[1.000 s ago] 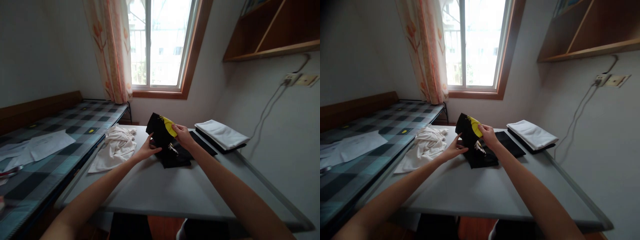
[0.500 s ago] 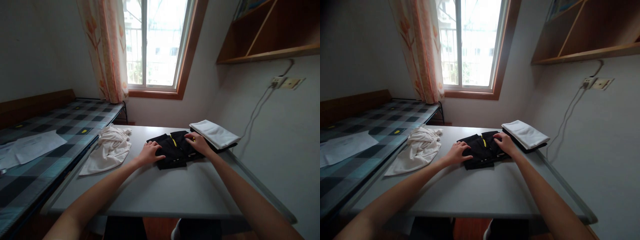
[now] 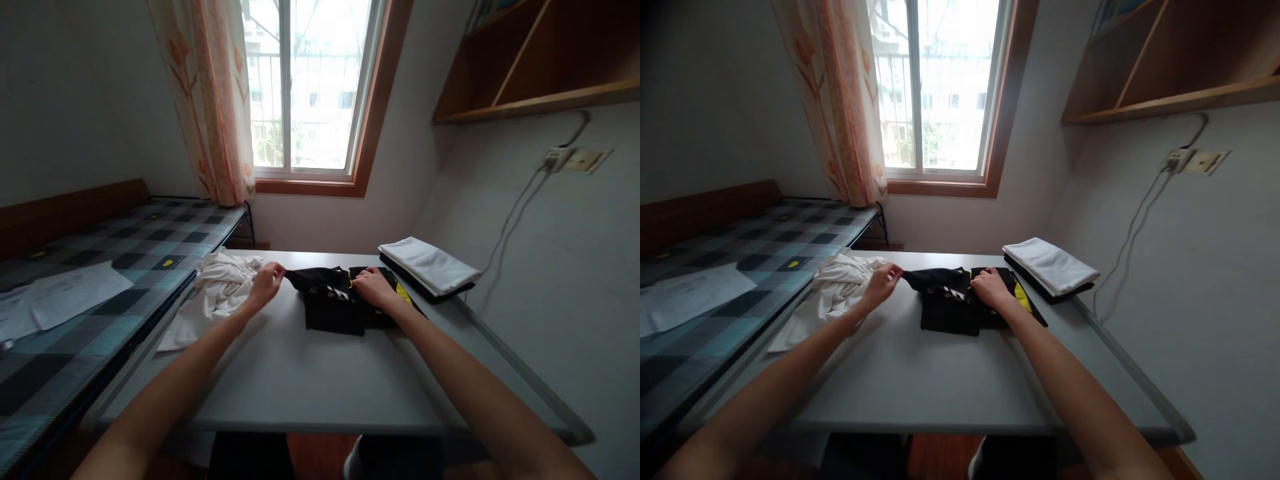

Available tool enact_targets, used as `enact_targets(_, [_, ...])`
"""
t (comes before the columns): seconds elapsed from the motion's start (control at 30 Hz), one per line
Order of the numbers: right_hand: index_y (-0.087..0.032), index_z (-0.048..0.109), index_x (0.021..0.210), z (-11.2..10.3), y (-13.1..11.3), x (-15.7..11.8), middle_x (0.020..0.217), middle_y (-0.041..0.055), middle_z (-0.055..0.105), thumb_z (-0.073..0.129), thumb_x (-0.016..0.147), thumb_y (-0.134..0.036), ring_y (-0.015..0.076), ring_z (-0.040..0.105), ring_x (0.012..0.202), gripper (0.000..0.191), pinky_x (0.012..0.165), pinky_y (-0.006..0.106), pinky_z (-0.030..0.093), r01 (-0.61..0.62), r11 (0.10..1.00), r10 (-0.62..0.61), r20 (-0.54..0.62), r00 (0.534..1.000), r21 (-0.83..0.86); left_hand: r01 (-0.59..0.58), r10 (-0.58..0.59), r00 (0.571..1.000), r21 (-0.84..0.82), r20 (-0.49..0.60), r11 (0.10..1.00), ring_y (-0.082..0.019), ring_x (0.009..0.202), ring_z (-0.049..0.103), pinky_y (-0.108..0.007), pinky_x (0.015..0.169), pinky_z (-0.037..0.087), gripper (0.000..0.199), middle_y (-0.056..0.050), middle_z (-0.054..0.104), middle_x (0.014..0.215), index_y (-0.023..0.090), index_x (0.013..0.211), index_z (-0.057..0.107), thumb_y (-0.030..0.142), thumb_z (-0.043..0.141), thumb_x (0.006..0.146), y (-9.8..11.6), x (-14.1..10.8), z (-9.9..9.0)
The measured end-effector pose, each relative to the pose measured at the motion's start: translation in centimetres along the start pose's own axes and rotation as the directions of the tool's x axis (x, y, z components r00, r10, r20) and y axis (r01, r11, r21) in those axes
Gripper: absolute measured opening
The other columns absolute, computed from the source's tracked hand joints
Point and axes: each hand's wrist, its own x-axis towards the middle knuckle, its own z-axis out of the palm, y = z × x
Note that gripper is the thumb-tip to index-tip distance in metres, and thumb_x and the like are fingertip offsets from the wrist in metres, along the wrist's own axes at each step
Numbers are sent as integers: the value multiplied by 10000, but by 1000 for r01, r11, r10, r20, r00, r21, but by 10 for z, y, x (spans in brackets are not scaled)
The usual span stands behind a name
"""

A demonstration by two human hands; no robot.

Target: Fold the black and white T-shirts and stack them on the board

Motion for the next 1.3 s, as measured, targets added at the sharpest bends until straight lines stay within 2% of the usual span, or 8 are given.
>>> enact_targets(0.2, [-176,682,906,-23,-17,26,882,75,709,453,868,-253,184,621,804,244,716,259,404,-193,871,244,-55,968,451,96,-57,945,104,-322,990,-216,955,581,-373,901,465,177,-82,613,985,198,933,599,281,445,908,-17,-1,-26])
enact_targets(0.3, [-171,630,756,-31,-28,36,735,31,654,466,824,-285,159,578,715,210,669,249,415,-110,690,226,-68,972,715,-273,271,962,119,33,954,-198,1023,573,-355,950,429,186,-58,635,1030,220,977,617,254,443,918,16,-14,-13])
enact_targets(0.4, [-185,573,737,-36,-38,39,704,-5,601,502,790,-385,142,556,698,219,684,256,440,1,401,149,-67,987,916,-525,463,805,82,371,847,-226,1188,518,-370,1004,387,363,-83,595,1237,225,1212,564,173,493,860,44,-19,8])
enact_targets(0.53, [-206,545,808,-42,-39,34,774,-22,593,559,746,-497,130,566,754,298,744,264,458,73,99,151,-87,985,992,-517,390,775,144,497,844,-305,1247,489,-417,1026,380,635,-151,521,1355,184,1354,454,188,620,741,53,-16,27])
enact_targets(0.77, [-207,530,793,-58,-10,21,689,-39,561,639,691,-503,109,525,623,332,634,242,447,129,-28,404,-107,909,991,-470,319,760,140,566,871,-257,1023,647,-336,893,467,492,-80,697,1083,232,1274,545,211,605,786,56,-10,15])
enact_targets(0.87, [-205,524,776,-71,14,14,645,-56,528,634,742,-408,86,480,545,233,551,212,429,174,-101,553,-90,828,979,-490,391,758,60,522,870,-218,967,652,-302,863,472,373,-54,687,1045,251,1164,621,185,565,802,52,1,-9])
enact_targets(1.07, [-205,452,722,-91,90,-17,618,-61,458,538,842,-238,73,458,511,151,465,175,415,349,-100,907,-59,417,932,-269,267,963,-267,-44,925,-148,762,596,-289,728,499,96,-21,614,818,188,899,592,237,528,846,15,29,-82])
enact_targets(1.3, [-230,470,785,-110,32,4,687,-52,515,552,847,-395,106,554,638,194,617,225,497,330,23,759,-232,609,944,-222,201,975,-401,-92,889,-82,557,526,-207,544,428,274,45,569,723,192,1073,524,250,556,807,68,43,-77])
